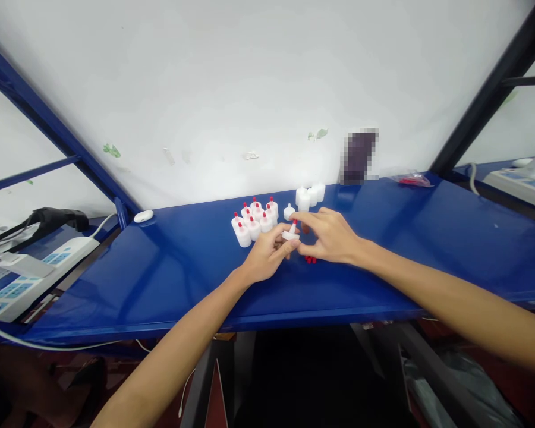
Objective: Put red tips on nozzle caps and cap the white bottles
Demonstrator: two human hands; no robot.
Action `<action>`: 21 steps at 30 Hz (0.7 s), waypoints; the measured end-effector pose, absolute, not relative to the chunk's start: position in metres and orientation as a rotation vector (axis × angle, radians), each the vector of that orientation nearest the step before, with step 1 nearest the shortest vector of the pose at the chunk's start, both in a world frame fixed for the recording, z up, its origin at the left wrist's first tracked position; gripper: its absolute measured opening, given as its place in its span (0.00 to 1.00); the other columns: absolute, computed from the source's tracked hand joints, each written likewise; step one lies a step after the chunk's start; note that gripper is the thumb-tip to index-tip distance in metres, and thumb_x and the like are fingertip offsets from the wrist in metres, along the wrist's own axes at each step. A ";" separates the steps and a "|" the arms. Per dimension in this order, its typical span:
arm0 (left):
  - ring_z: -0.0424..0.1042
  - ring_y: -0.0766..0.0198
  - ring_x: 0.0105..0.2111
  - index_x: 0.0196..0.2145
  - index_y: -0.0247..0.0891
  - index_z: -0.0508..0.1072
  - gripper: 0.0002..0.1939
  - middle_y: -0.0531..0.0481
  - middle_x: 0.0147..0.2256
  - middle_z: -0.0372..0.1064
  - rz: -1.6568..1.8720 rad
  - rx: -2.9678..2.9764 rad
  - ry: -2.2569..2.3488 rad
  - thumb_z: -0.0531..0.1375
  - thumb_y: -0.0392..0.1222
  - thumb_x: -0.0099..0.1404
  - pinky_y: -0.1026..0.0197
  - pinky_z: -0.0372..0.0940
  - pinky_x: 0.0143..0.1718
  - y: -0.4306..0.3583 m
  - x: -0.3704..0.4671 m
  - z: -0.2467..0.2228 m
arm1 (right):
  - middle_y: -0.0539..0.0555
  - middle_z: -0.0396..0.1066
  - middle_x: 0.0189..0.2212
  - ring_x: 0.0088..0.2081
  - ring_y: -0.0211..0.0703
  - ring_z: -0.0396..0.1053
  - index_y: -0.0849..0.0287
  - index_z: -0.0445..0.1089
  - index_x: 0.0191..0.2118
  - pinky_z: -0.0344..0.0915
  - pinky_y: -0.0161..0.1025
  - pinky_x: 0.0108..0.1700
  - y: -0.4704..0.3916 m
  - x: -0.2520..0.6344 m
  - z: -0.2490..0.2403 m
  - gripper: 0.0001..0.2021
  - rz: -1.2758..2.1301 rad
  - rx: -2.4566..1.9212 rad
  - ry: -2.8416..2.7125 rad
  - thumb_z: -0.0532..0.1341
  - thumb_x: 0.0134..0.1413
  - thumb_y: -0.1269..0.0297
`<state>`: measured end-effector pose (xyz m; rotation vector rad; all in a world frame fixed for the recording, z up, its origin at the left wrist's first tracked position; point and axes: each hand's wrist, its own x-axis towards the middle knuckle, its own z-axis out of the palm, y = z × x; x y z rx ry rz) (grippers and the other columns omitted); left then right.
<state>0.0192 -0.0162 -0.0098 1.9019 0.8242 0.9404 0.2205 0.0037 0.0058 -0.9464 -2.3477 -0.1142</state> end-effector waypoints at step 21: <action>0.63 0.68 0.23 0.32 0.37 0.64 0.23 0.54 0.23 0.65 0.748 2.144 0.817 0.46 0.57 0.75 0.64 0.57 0.29 -0.020 0.019 -0.004 | 0.57 0.74 0.36 0.30 0.46 0.66 0.58 0.64 0.40 0.53 0.41 0.36 0.005 0.220 0.002 0.09 -0.307 -0.946 -2.566 0.56 0.58 0.58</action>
